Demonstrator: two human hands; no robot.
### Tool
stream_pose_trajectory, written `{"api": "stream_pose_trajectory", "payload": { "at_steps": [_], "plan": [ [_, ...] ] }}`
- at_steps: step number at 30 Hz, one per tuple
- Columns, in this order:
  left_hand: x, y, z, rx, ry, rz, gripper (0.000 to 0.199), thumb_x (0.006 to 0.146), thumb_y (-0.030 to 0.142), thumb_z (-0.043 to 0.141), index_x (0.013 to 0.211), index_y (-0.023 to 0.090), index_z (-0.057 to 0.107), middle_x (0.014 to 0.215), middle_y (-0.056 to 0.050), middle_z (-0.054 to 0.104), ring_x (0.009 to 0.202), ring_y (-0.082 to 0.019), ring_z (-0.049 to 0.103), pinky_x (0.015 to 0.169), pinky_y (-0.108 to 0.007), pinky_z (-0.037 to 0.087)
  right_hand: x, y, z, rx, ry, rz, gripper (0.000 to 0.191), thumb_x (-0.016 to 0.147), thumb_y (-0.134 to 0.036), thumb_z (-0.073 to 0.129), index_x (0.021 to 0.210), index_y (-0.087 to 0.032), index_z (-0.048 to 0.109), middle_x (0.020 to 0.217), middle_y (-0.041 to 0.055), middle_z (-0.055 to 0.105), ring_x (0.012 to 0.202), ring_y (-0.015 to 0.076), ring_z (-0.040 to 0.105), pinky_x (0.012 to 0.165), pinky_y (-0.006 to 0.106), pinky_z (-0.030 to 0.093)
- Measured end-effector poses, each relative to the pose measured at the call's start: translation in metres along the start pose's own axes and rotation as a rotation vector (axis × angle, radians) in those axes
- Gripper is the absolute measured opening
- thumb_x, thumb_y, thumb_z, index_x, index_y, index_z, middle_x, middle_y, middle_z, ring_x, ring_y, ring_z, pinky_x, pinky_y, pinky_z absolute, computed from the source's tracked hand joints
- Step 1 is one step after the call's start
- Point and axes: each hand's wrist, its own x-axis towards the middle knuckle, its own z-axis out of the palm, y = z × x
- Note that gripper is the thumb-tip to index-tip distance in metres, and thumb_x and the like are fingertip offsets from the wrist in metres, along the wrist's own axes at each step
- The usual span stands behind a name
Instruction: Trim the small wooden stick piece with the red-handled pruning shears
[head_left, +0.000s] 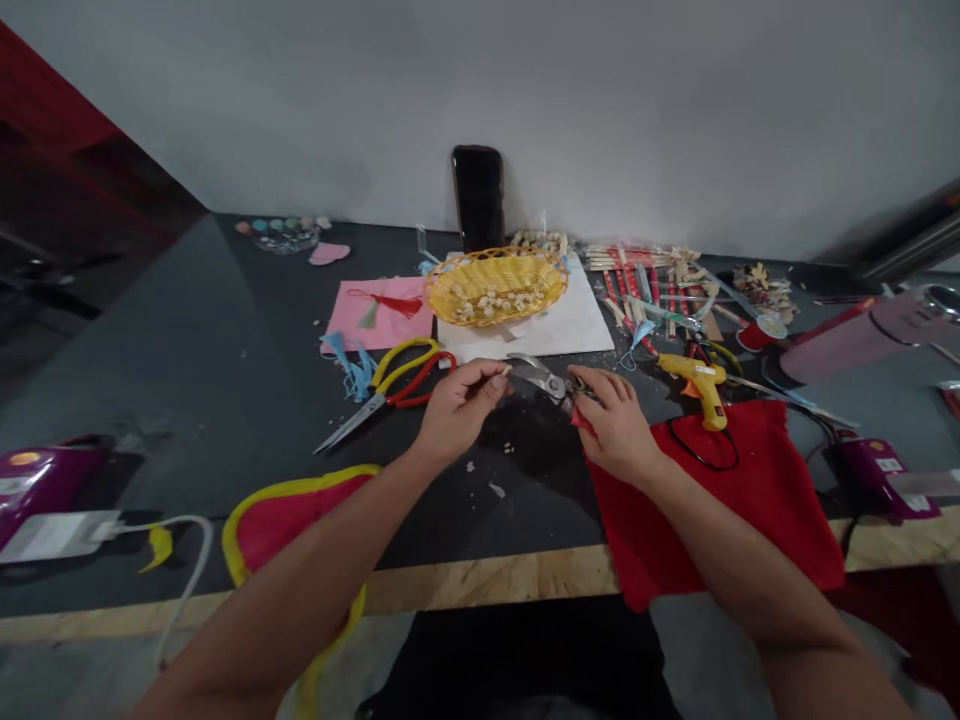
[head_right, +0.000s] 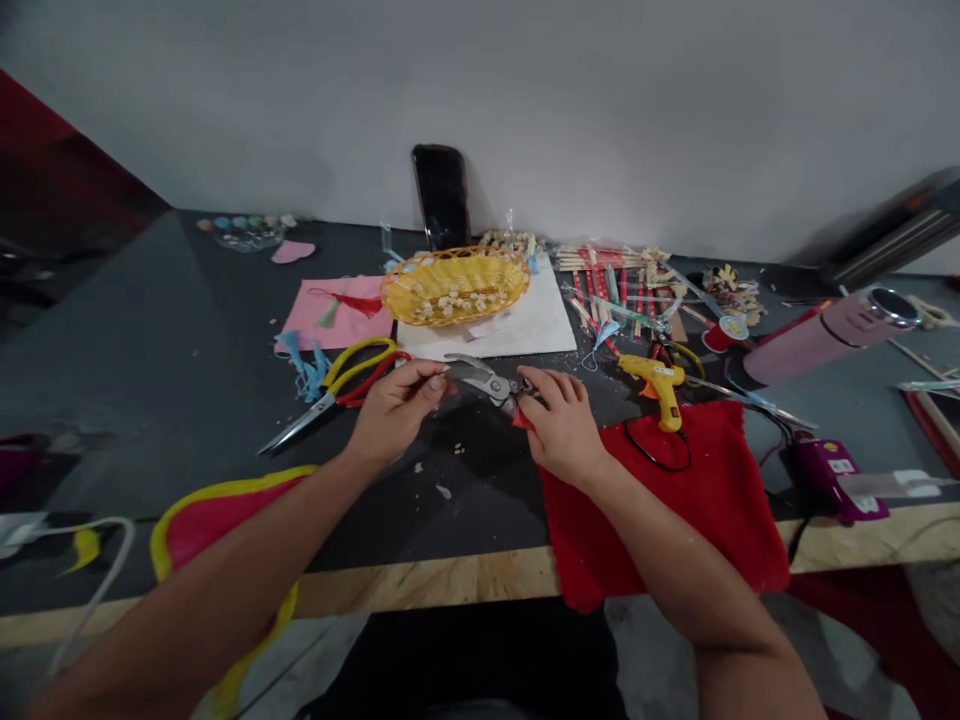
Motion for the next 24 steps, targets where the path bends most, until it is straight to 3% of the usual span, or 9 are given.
{"api": "stream_pose_trajectory", "payload": {
  "at_steps": [9, 24],
  "plan": [
    [-0.0011, 0.0019, -0.0012, -0.032, -0.008, 0.016, 0.034, 0.079, 0.049, 0.067, 0.088, 0.016, 0.071, 0.086, -0.006, 0.072, 0.076, -0.017, 0.063, 0.071, -0.027, 0.049, -0.0023, -0.0058, 0.0005, 0.0, -0.031, -0.046, 0.025, 0.079, -0.012, 0.052, 0.1, -0.02, 0.064, 0.14, 0.0121, 0.05, 0.122, 0.0294, 0.043, 0.097, 0.046, 0.04],
    [-0.0008, 0.0051, -0.006, 0.098, -0.043, 0.09, 0.019, 0.082, 0.032, 0.062, 0.087, 0.017, 0.072, 0.092, -0.007, 0.071, 0.085, -0.02, 0.065, 0.078, -0.03, 0.05, -0.0021, -0.0084, -0.0019, -0.011, -0.076, -0.033, 0.024, 0.082, -0.012, 0.051, 0.098, -0.022, 0.065, 0.139, 0.0095, 0.053, 0.119, 0.029, 0.045, 0.091, 0.045, 0.043]
  ]
}}
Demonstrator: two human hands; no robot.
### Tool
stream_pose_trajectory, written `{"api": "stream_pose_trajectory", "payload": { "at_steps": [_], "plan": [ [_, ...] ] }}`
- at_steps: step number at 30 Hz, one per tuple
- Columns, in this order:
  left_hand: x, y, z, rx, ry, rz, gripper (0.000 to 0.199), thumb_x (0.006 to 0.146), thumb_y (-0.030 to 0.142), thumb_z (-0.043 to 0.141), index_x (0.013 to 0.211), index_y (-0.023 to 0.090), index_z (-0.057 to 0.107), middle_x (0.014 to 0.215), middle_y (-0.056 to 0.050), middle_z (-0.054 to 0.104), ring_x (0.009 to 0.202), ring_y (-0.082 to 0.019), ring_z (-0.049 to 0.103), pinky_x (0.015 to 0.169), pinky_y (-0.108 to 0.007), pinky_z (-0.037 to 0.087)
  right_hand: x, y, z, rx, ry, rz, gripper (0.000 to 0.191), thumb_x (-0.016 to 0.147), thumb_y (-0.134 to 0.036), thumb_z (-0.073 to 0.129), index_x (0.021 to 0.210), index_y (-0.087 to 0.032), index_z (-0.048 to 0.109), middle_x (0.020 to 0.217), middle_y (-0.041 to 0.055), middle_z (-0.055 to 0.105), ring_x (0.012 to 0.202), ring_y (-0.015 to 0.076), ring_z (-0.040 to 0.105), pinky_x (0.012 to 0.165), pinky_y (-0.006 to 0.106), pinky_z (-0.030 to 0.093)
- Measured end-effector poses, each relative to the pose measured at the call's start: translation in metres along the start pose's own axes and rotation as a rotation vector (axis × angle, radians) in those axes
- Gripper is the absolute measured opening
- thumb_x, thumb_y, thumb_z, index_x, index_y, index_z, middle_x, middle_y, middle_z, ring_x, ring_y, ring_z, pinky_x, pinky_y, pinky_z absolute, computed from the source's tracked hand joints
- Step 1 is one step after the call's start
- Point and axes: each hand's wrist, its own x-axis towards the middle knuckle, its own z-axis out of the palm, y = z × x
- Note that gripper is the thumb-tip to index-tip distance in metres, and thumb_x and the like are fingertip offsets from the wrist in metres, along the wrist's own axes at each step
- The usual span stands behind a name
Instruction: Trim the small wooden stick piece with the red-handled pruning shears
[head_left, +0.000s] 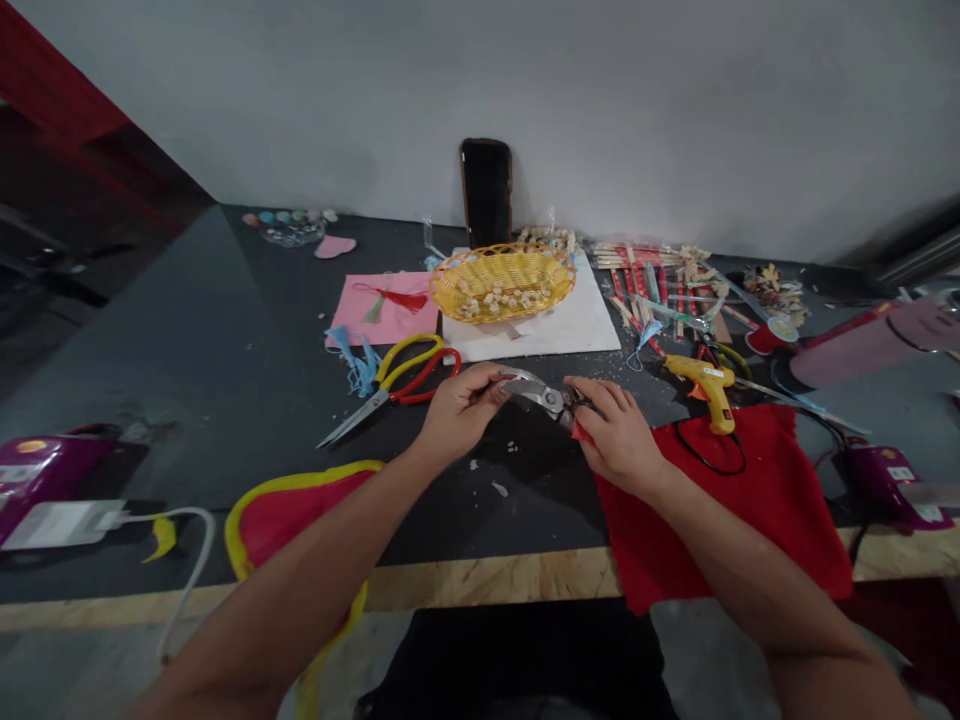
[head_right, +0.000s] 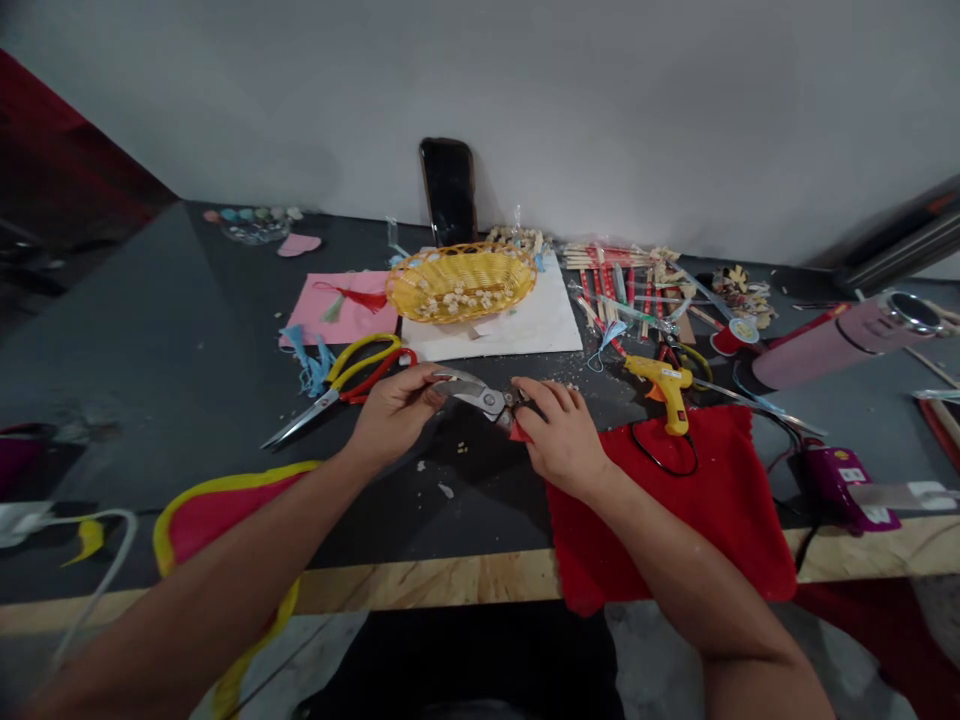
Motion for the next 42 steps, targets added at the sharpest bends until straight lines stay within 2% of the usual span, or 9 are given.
{"api": "stream_pose_trajectory", "payload": {
  "at_steps": [12, 18, 25, 28, 32, 37, 42],
  "plan": [
    [0.0012, 0.0002, -0.0017, 0.055, -0.033, 0.053, 0.019, 0.084, 0.032, 0.059, 0.083, 0.017, 0.071, 0.086, -0.007, 0.069, 0.08, -0.017, 0.062, 0.075, -0.029, 0.049, -0.001, 0.0038, -0.0008, -0.076, -0.003, -0.022, 0.025, 0.082, -0.013, 0.054, 0.104, -0.022, 0.064, 0.138, 0.0094, 0.054, 0.118, 0.0288, 0.046, 0.09, 0.044, 0.042],
    [0.0013, 0.0017, -0.0014, 0.064, -0.035, 0.059, 0.019, 0.084, 0.032, 0.059, 0.08, 0.017, 0.07, 0.082, -0.006, 0.067, 0.077, -0.017, 0.06, 0.071, -0.027, 0.048, -0.0012, 0.0051, -0.0044, -0.126, -0.044, -0.023, 0.021, 0.081, -0.014, 0.056, 0.099, -0.022, 0.063, 0.143, 0.0102, 0.049, 0.117, 0.0307, 0.046, 0.088, 0.045, 0.041],
    [0.0012, 0.0028, -0.0013, 0.076, -0.034, 0.057, 0.019, 0.085, 0.03, 0.058, 0.084, 0.016, 0.07, 0.083, -0.005, 0.068, 0.077, -0.017, 0.06, 0.071, -0.027, 0.047, -0.0022, 0.0088, -0.0048, -0.144, -0.034, -0.042, 0.017, 0.079, -0.014, 0.057, 0.095, -0.019, 0.061, 0.143, 0.0119, 0.05, 0.11, 0.0296, 0.05, 0.085, 0.043, 0.042],
    [0.0011, 0.0011, -0.0023, 0.083, -0.018, 0.068, 0.019, 0.084, 0.03, 0.058, 0.084, 0.016, 0.07, 0.08, -0.005, 0.067, 0.073, -0.016, 0.059, 0.068, -0.027, 0.046, -0.0021, 0.008, -0.0046, -0.105, -0.001, -0.009, 0.03, 0.079, -0.012, 0.054, 0.109, -0.016, 0.059, 0.142, 0.0141, 0.051, 0.11, 0.0297, 0.05, 0.086, 0.044, 0.043],
    [0.0004, -0.0003, -0.0023, 0.083, -0.024, 0.08, 0.019, 0.084, 0.03, 0.058, 0.084, 0.016, 0.07, 0.079, -0.005, 0.066, 0.072, -0.016, 0.059, 0.067, -0.026, 0.046, -0.0005, 0.0049, -0.0055, -0.108, 0.003, 0.016, 0.056, 0.084, -0.014, 0.049, 0.139, -0.009, 0.042, 0.132, 0.0163, 0.058, 0.108, 0.0289, 0.052, 0.086, 0.043, 0.043],
    [-0.0005, 0.0013, -0.0002, 0.066, -0.047, 0.058, 0.017, 0.085, 0.029, 0.057, 0.081, 0.017, 0.069, 0.08, -0.004, 0.067, 0.073, -0.015, 0.059, 0.068, -0.026, 0.047, 0.0005, 0.004, -0.0063, -0.135, -0.061, 0.01, 0.059, 0.082, -0.012, 0.052, 0.14, -0.014, 0.045, 0.121, 0.0137, 0.063, 0.103, 0.0276, 0.054, 0.082, 0.04, 0.045],
    [-0.0005, 0.0062, 0.0, 0.072, -0.043, 0.017, 0.024, 0.084, 0.036, 0.058, 0.073, 0.016, 0.066, 0.072, -0.002, 0.063, 0.067, -0.014, 0.056, 0.064, -0.025, 0.045, -0.001, 0.0025, -0.0057, -0.149, -0.006, 0.028, 0.048, 0.085, -0.013, 0.049, 0.133, -0.015, 0.054, 0.111, 0.0127, 0.066, 0.096, 0.026, 0.057, 0.08, 0.038, 0.049]
  ]
}}
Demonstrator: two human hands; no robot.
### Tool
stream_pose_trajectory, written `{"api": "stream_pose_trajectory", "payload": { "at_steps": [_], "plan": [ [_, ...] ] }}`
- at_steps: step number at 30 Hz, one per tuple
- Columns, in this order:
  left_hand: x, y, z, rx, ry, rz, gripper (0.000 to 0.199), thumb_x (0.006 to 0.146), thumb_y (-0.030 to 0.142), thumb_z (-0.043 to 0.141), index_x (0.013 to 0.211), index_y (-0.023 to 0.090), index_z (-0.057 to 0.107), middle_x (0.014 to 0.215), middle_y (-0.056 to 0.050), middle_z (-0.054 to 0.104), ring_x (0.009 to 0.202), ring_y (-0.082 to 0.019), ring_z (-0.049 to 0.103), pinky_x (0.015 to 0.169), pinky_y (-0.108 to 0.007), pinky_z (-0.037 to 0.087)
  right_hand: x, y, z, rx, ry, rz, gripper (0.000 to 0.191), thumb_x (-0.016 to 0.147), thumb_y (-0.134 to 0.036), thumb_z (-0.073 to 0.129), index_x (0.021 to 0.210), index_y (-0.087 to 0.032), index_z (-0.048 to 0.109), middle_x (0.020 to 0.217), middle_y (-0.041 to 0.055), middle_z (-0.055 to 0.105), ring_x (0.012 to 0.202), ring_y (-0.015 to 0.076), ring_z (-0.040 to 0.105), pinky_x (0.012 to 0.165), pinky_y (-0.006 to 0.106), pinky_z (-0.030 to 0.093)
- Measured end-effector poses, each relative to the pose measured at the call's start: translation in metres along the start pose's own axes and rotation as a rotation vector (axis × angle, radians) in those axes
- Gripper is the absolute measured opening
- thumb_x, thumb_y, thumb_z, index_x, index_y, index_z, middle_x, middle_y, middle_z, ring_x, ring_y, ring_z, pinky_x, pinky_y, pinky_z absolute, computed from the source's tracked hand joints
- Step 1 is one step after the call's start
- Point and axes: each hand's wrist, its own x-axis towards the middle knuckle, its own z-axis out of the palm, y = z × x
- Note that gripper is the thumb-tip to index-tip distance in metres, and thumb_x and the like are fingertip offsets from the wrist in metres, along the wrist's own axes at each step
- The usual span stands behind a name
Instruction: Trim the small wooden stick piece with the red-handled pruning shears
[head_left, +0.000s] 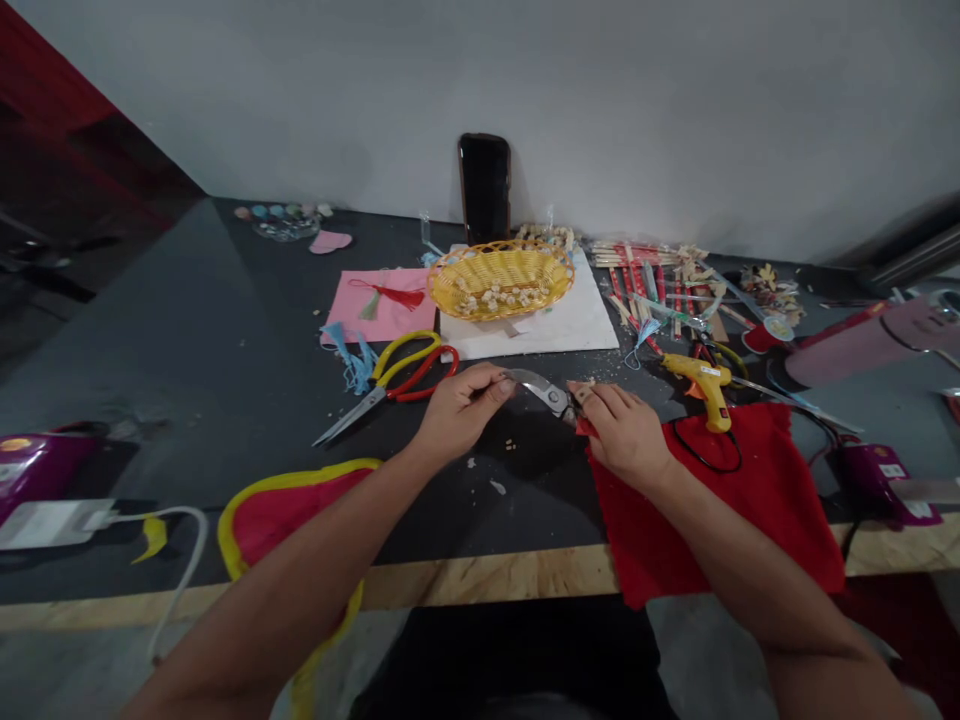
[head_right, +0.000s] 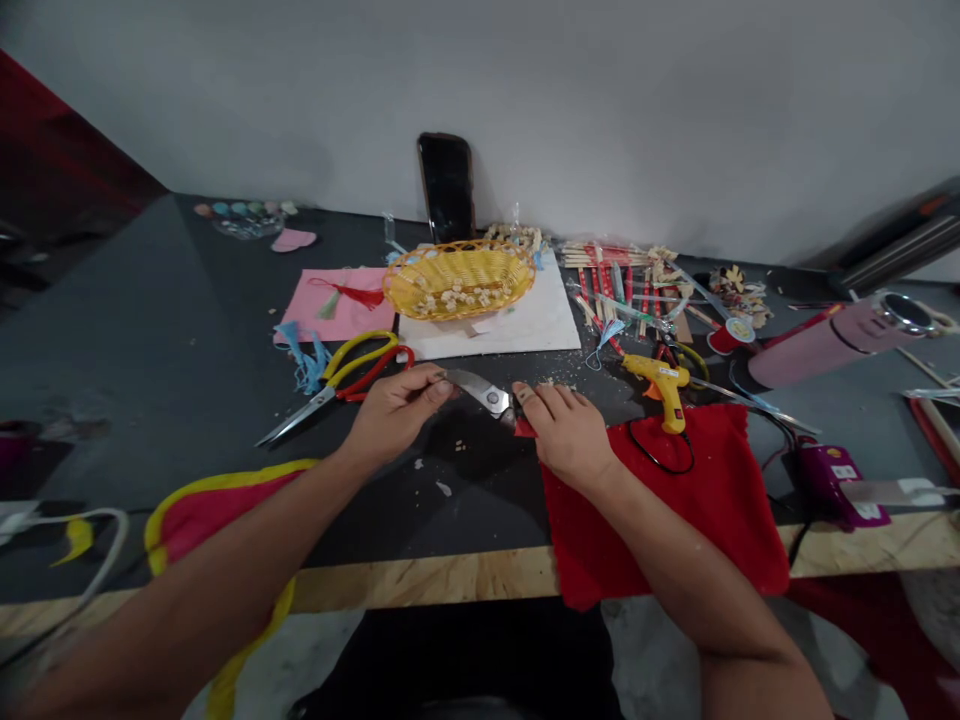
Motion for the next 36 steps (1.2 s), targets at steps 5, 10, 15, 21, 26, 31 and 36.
{"api": "stream_pose_trajectory", "payload": {
  "at_steps": [5, 10, 15, 21, 26, 31, 36],
  "plan": [
    [-0.001, -0.001, 0.0, -0.077, 0.021, -0.057, 0.029, 0.084, 0.042, 0.06, 0.079, 0.015, 0.07, 0.077, -0.005, 0.069, 0.072, -0.016, 0.06, 0.067, -0.026, 0.047, 0.001, 0.004, 0.002, 0.155, 0.128, 0.08, 0.049, 0.087, -0.013, 0.048, 0.135, -0.02, 0.05, 0.116, 0.0112, 0.062, 0.105, 0.0254, 0.056, 0.09, 0.038, 0.05],
    [0.0, -0.005, 0.002, -0.154, 0.044, -0.098, 0.028, 0.082, 0.042, 0.064, 0.085, 0.016, 0.072, 0.079, -0.005, 0.071, 0.071, -0.015, 0.061, 0.066, -0.025, 0.047, 0.004, 0.011, 0.009, 0.356, 0.207, 0.125, 0.047, 0.091, -0.02, 0.047, 0.138, -0.017, 0.044, 0.12, 0.0143, 0.055, 0.112, 0.0241, 0.054, 0.097, 0.038, 0.049],
    [0.001, -0.005, 0.004, -0.226, 0.097, -0.154, 0.026, 0.073, 0.041, 0.073, 0.082, 0.016, 0.072, 0.08, -0.005, 0.071, 0.069, -0.014, 0.06, 0.065, -0.025, 0.047, 0.004, 0.013, 0.014, 0.322, 0.224, 0.186, 0.022, 0.087, -0.027, 0.055, 0.107, -0.018, 0.057, 0.1, 0.012, 0.056, 0.098, 0.0263, 0.055, 0.089, 0.042, 0.05],
    [0.002, -0.008, 0.004, -0.28, 0.13, -0.176, 0.024, 0.069, 0.036, 0.077, 0.081, 0.016, 0.071, 0.079, -0.003, 0.069, 0.069, -0.013, 0.059, 0.066, -0.024, 0.047, 0.006, 0.013, 0.003, 0.419, 0.163, 0.376, 0.018, 0.085, -0.038, 0.057, 0.08, -0.024, 0.047, 0.077, 0.0036, 0.06, 0.078, 0.0222, 0.059, 0.071, 0.033, 0.046],
    [0.002, -0.008, 0.004, -0.275, 0.135, -0.153, 0.025, 0.07, 0.037, 0.076, 0.083, 0.016, 0.071, 0.08, -0.004, 0.07, 0.071, -0.013, 0.06, 0.066, -0.024, 0.048, 0.005, 0.014, -0.013, 0.678, 0.13, 0.548, 0.026, 0.085, -0.047, 0.058, 0.079, -0.023, 0.051, 0.069, -0.0011, 0.058, 0.065, 0.016, 0.054, 0.063, 0.029, 0.043],
    [0.001, -0.006, 0.004, -0.279, 0.119, -0.152, 0.032, 0.075, 0.047, 0.071, 0.085, 0.016, 0.072, 0.08, -0.007, 0.071, 0.07, -0.014, 0.061, 0.062, -0.025, 0.049, 0.004, 0.015, -0.011, 1.381, 0.042, 0.53, 0.031, 0.088, -0.051, 0.057, 0.099, -0.022, 0.061, 0.104, 0.0053, 0.068, 0.097, 0.0197, 0.063, 0.085, 0.035, 0.05],
    [0.001, -0.009, 0.003, -0.282, 0.137, -0.139, 0.03, 0.072, 0.043, 0.074, 0.085, 0.017, 0.071, 0.081, -0.005, 0.07, 0.069, -0.013, 0.06, 0.066, -0.025, 0.05, 0.001, 0.011, -0.004, 1.49, 0.001, 0.42, 0.033, 0.089, -0.052, 0.052, 0.109, -0.026, 0.056, 0.132, 0.0099, 0.057, 0.112, 0.0239, 0.061, 0.088, 0.042, 0.053]
  ]
}}
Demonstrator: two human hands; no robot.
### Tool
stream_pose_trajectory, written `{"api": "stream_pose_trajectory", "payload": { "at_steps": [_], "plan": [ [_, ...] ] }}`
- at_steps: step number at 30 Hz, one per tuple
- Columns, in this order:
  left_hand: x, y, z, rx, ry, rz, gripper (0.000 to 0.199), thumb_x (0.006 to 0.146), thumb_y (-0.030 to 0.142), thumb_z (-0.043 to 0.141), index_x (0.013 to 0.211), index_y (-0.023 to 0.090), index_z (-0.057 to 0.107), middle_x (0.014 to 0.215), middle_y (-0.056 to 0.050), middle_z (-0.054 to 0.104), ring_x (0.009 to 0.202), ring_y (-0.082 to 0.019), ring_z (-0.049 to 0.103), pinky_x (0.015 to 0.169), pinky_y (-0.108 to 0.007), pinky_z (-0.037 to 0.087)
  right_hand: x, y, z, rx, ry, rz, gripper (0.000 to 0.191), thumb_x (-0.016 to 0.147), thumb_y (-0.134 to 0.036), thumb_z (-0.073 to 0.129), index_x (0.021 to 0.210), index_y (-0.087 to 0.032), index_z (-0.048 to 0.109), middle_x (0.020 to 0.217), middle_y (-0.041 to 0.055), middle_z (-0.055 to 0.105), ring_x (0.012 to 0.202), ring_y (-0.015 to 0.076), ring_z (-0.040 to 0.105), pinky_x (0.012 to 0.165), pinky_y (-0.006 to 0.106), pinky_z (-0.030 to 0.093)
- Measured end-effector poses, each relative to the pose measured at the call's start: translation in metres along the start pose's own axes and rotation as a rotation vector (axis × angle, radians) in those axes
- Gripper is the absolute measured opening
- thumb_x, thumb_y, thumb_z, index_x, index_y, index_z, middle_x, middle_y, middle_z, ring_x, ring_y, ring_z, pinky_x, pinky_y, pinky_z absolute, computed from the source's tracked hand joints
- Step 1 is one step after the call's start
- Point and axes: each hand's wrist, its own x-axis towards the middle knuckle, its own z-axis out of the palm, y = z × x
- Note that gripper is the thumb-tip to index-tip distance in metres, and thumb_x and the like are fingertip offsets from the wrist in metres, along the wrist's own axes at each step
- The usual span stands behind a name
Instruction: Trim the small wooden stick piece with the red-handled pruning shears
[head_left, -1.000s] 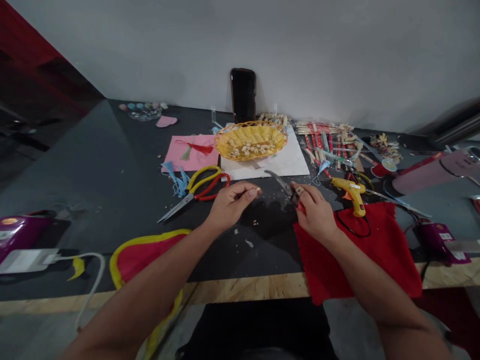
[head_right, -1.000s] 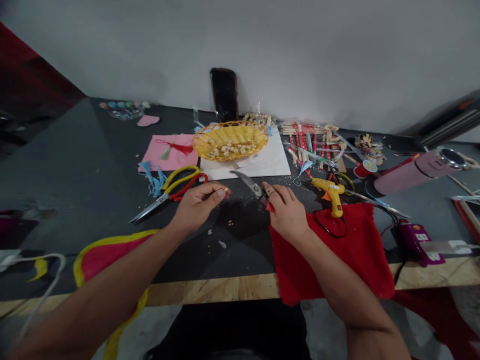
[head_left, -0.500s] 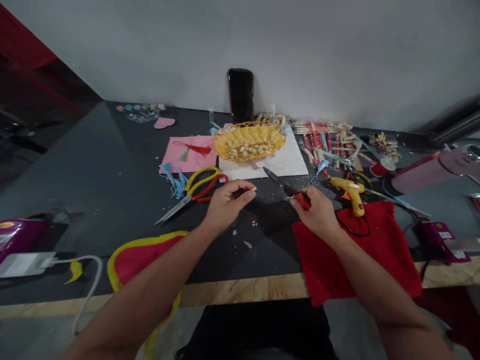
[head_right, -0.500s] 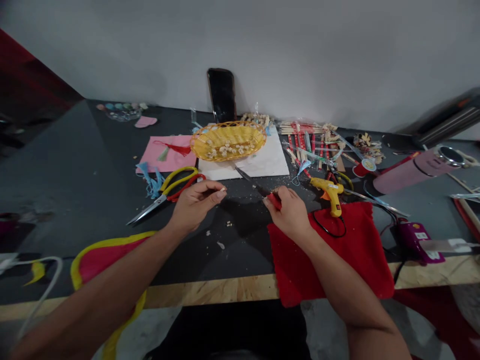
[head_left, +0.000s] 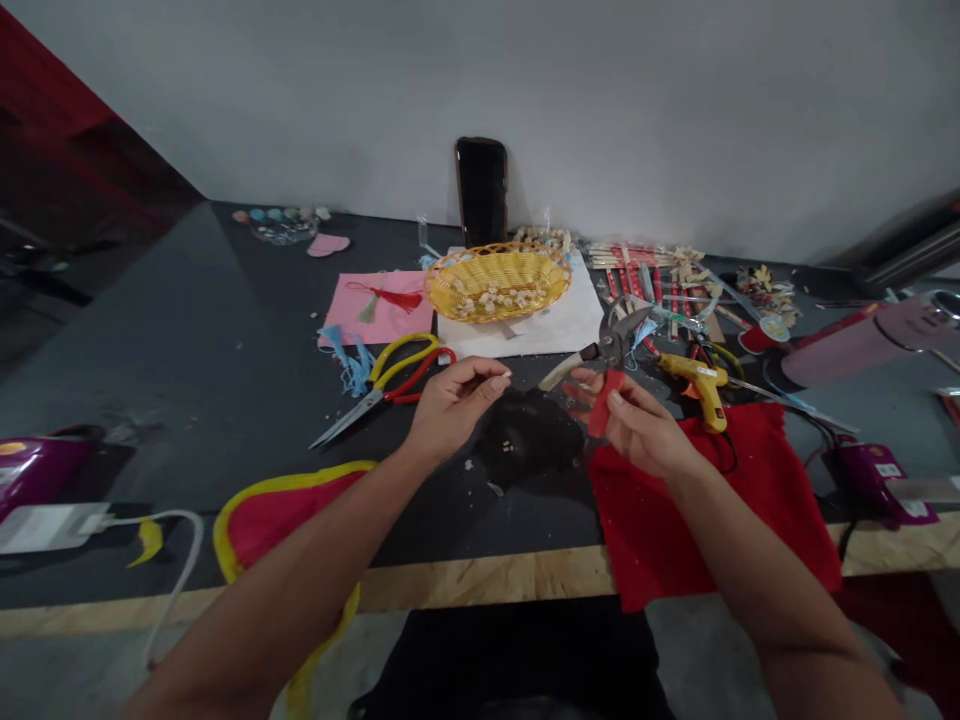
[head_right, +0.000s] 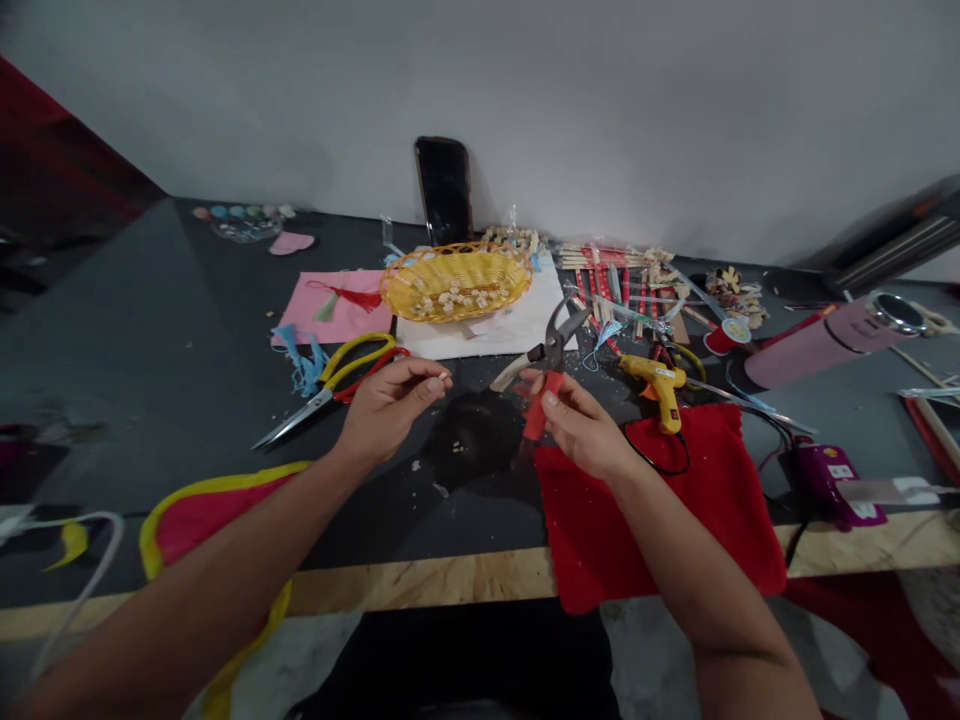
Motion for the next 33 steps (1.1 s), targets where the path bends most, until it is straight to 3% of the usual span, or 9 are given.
{"api": "stream_pose_trajectory", "payload": {
  "at_steps": [6, 9, 12, 15, 19, 22, 33],
  "plan": [
    [0.0, 0.001, 0.0, 0.013, 0.021, 0.035, 0.028, 0.07, 0.04, 0.076, 0.082, 0.016, 0.07, 0.08, -0.004, 0.068, 0.07, -0.013, 0.059, 0.065, -0.024, 0.049, -0.001, 0.008, -0.012, -0.289, 0.199, -0.15, 0.04, 0.086, -0.054, 0.057, 0.115, -0.027, 0.051, 0.111, 0.0073, 0.06, 0.105, 0.0217, 0.059, 0.092, 0.042, 0.051],
    [-0.001, -0.001, -0.001, 0.001, 0.004, 0.033, 0.027, 0.073, 0.041, 0.074, 0.085, 0.017, 0.07, 0.082, -0.004, 0.069, 0.072, -0.013, 0.061, 0.067, -0.024, 0.05, -0.001, 0.001, -0.012, -0.276, 0.115, -0.201, 0.042, 0.084, -0.054, 0.059, 0.114, -0.028, 0.046, 0.114, 0.0083, 0.059, 0.105, 0.0233, 0.06, 0.088, 0.042, 0.052],
    [-0.001, -0.003, -0.002, -0.003, -0.001, 0.025, 0.028, 0.075, 0.042, 0.073, 0.088, 0.018, 0.071, 0.083, -0.004, 0.07, 0.071, -0.013, 0.061, 0.068, -0.024, 0.05, -0.002, -0.008, -0.006, -0.329, 0.052, -0.253, 0.027, 0.087, -0.042, 0.055, 0.106, -0.027, 0.044, 0.12, 0.0095, 0.057, 0.112, 0.0243, 0.057, 0.088, 0.043, 0.051],
    [-0.001, -0.003, -0.002, 0.023, 0.013, 0.023, 0.032, 0.073, 0.045, 0.074, 0.087, 0.017, 0.071, 0.083, -0.005, 0.07, 0.072, -0.014, 0.061, 0.068, -0.025, 0.05, -0.004, -0.01, 0.001, -0.619, 0.051, -0.335, 0.013, 0.085, -0.024, 0.053, 0.096, -0.024, 0.047, 0.124, 0.0111, 0.055, 0.12, 0.0256, 0.05, 0.096, 0.046, 0.045],
    [-0.001, -0.003, -0.001, 0.029, 0.039, 0.018, 0.032, 0.072, 0.046, 0.075, 0.085, 0.017, 0.07, 0.082, -0.004, 0.07, 0.073, -0.015, 0.062, 0.069, -0.026, 0.05, -0.006, -0.003, 0.01, -1.075, 0.011, -0.462, 0.023, 0.074, -0.009, 0.052, 0.094, -0.021, 0.054, 0.134, 0.0131, 0.05, 0.124, 0.0292, 0.041, 0.101, 0.049, 0.037],
    [-0.001, -0.003, -0.001, 0.016, 0.056, 0.012, 0.031, 0.07, 0.044, 0.077, 0.084, 0.018, 0.069, 0.08, -0.003, 0.07, 0.072, -0.015, 0.063, 0.067, -0.026, 0.05, -0.007, 0.0, 0.016, -1.25, -0.023, -0.49, 0.027, 0.073, -0.007, 0.053, 0.096, -0.021, 0.058, 0.137, 0.0123, 0.049, 0.124, 0.0293, 0.04, 0.1, 0.048, 0.036],
    [-0.001, 0.002, 0.0, 0.016, -0.001, 0.018, 0.027, 0.067, 0.04, 0.078, 0.079, 0.017, 0.069, 0.081, -0.005, 0.071, 0.075, -0.017, 0.065, 0.069, -0.029, 0.054, -0.008, 0.0, 0.02, -1.365, -0.029, -0.465, 0.023, 0.079, -0.009, 0.053, 0.096, -0.021, 0.061, 0.14, 0.0118, 0.049, 0.123, 0.0283, 0.041, 0.097, 0.046, 0.039]
  ]
}}
